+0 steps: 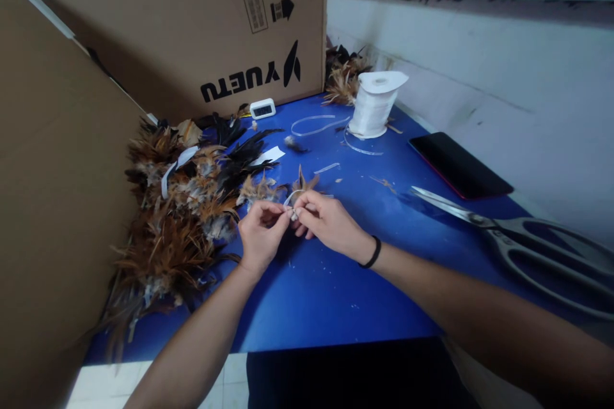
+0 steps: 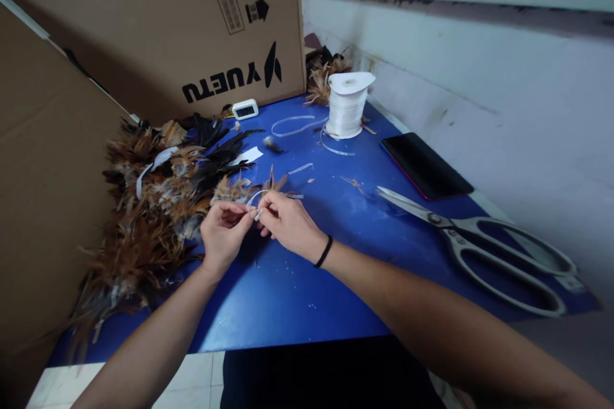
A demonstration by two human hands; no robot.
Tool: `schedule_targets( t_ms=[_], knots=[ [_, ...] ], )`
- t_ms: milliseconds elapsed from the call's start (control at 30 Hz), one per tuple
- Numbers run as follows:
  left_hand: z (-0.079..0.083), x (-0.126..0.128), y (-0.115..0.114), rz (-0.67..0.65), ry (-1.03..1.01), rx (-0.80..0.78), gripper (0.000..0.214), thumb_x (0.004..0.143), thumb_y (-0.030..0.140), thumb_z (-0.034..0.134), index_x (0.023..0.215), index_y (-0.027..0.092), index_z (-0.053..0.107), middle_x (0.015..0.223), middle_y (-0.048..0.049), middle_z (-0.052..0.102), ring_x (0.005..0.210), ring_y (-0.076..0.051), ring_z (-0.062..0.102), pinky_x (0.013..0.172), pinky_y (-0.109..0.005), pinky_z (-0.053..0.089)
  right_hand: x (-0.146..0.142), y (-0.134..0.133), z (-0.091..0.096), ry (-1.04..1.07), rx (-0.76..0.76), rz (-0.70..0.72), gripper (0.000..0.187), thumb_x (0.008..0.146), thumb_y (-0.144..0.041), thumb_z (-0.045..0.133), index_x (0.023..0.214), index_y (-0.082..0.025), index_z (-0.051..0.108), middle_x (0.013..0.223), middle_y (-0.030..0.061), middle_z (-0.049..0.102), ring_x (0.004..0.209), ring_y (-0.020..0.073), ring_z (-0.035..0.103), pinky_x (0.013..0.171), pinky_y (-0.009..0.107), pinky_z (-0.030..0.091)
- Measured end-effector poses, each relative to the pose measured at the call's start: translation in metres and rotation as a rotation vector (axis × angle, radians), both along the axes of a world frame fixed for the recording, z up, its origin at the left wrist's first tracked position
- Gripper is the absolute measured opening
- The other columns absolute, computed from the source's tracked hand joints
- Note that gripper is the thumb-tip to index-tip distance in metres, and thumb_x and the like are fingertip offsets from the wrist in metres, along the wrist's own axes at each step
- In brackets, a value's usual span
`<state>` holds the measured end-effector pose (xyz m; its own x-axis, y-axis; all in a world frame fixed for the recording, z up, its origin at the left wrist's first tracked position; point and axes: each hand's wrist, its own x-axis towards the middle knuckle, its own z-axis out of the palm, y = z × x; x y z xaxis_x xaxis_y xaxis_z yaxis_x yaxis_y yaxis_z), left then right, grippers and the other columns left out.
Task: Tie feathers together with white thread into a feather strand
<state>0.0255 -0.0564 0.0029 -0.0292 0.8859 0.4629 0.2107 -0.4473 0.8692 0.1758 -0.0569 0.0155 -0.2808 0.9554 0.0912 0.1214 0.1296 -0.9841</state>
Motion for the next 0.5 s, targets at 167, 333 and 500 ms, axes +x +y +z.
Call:
schedule_targets(
  t_ms=[167, 333, 500],
  knots=[
    [0.0005, 0.0002, 0.0017, -0.002, -0.134, -0.143, 0.024, 0.067, 0.022, 0.073, 0.076, 0.018, 0.05, 0.074, -0.0006, 0.066, 0.069, -0.013, 0.066, 0.065, -0.025, 0.054, 0.0009, -0.0035, 0.0016, -0.043, 0.047, -0.018, 0.011, 0.086, -0.029, 0.045, 0.081, -0.019, 0.047, 0.062, -0.0012, 0.06, 0.055, 0.0126, 0.065, 0.046, 0.019, 0.048],
    [-0.0036, -0.0015, 0.0054, -0.004, -0.242, -0.272, 0.028, 0.064, 0.025, 0.075, 0.073, 0.017, 0.049, 0.072, 0.0004, 0.062, 0.067, -0.012, 0.063, 0.064, -0.024, 0.053, 0.0009, -0.0067, 0.0039, -0.078, 0.106, -0.025, 0.008, 0.086, -0.025, 0.043, 0.082, -0.019, 0.047, 0.069, 0.0007, 0.064, 0.059, 0.0119, 0.065, 0.053, 0.021, 0.048],
    [-0.001, -0.0008, 0.0045, -0.042, -0.361, -0.385, 0.033, 0.06, 0.027, 0.077, 0.072, 0.017, 0.048, 0.07, 0.0024, 0.058, 0.063, -0.01, 0.06, 0.061, -0.024, 0.052, 0.0015, -0.0074, 0.0039, -0.174, 0.178, -0.04, 0.004, 0.085, -0.02, 0.043, 0.083, -0.02, 0.047, 0.072, 0.0008, 0.064, 0.062, 0.0119, 0.064, 0.057, 0.023, 0.046]
  ],
)
